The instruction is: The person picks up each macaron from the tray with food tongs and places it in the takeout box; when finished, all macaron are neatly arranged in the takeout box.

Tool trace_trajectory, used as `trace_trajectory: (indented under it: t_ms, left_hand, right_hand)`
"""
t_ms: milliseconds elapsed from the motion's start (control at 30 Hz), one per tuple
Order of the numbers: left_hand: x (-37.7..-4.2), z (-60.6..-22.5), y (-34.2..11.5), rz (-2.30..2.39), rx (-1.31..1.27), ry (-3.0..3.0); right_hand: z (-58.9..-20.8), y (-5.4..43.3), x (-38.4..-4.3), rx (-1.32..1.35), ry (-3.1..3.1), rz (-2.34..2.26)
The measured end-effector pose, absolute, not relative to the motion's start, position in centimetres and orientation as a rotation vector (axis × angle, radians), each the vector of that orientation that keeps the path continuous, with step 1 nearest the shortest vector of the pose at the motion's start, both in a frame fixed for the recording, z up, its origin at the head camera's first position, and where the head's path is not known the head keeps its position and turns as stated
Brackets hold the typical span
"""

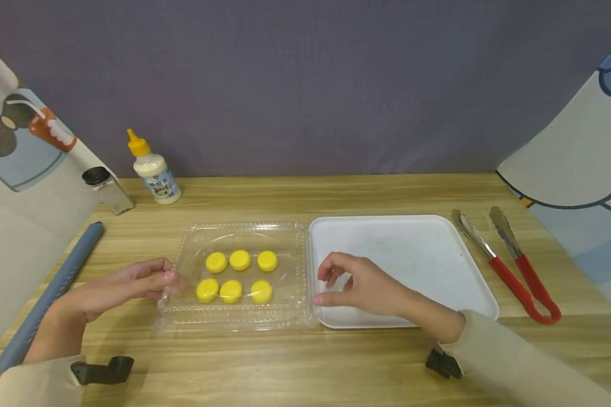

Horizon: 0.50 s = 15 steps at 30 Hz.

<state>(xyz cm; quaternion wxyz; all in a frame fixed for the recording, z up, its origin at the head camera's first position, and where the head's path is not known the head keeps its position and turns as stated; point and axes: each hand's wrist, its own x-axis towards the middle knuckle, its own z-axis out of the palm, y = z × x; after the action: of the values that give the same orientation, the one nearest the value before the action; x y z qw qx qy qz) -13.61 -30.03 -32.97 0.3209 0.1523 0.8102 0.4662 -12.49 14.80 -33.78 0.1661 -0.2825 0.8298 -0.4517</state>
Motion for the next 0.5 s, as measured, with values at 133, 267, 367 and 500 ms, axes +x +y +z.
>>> trace_trajectory:
  t_ms: [133,267,367,500]
  left_hand:
    - [-13.7,-33.0,-30.1,1.222,0.410,2.124]
    - [-13.8,-33.2,-30.2,1.221,0.416,2.116]
    - [-13.9,-33.4,-30.5,1.225,0.419,2.106]
    - [-13.6,-34.1,-31.8,1.250,0.428,2.049]
  right_hand:
    - [-34.2,14.5,-11.7,-0.779,2.239,-1.244]
    - [-34.7,14.2,-11.4,-0.744,2.099,-1.256]
    - [-34.9,14.1,-11.5,-0.697,2.016,-1.265]
    - [-35.1,14.0,-11.5,-0.686,1.967,-1.283]
